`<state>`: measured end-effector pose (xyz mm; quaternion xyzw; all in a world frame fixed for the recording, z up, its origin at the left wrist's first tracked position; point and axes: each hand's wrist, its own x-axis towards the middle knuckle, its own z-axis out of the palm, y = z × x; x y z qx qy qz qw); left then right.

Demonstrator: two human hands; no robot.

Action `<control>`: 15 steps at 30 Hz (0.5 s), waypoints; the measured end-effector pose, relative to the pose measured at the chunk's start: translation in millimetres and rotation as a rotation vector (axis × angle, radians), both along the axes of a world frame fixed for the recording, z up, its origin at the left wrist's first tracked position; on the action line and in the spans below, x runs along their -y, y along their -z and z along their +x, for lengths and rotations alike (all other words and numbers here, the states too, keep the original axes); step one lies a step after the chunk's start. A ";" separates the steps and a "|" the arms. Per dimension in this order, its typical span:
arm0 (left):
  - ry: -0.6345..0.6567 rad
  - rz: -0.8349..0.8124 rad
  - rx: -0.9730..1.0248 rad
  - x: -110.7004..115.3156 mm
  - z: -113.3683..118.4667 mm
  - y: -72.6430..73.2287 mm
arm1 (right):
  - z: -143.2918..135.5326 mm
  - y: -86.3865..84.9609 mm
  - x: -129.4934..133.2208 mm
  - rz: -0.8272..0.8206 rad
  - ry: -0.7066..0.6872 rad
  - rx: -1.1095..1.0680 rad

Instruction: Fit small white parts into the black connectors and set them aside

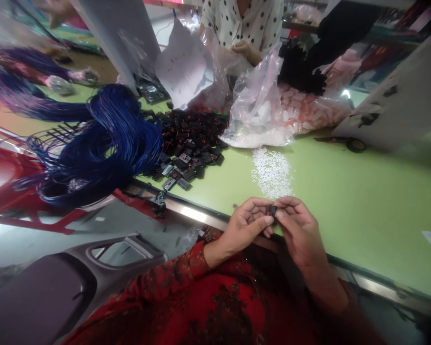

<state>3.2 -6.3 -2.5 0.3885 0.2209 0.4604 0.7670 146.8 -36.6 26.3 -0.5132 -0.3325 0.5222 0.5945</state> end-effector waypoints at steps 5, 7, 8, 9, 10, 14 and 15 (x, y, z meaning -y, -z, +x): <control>0.030 -0.032 0.027 -0.9 -1.9 -2.7 | 11.2 -1.7 1.4 -0.029 -0.076 0.064; 0.040 -0.032 0.025 -1.0 -2.7 -4.3 | 14.5 -0.4 2.2 -0.002 -0.094 0.134; 0.042 -0.033 0.023 -1.1 -3.1 -5.0 | 15.7 -0.1 2.5 0.017 -0.103 0.171; 0.043 -0.033 0.022 -1.2 -3.3 -5.7 | 16.8 -0.3 2.6 0.038 -0.109 0.207; 0.045 -0.034 0.019 -1.4 -3.6 -6.3 | 17.8 -1.1 2.7 0.056 -0.110 0.241; 0.043 -0.031 -0.001 -1.7 -4.7 -7.4 | 21.4 -7.8 1.8 0.075 -0.129 0.346; 0.040 -0.026 -0.006 -1.7 -5.0 -7.2 | 22.1 -9.6 1.3 0.078 -0.135 0.362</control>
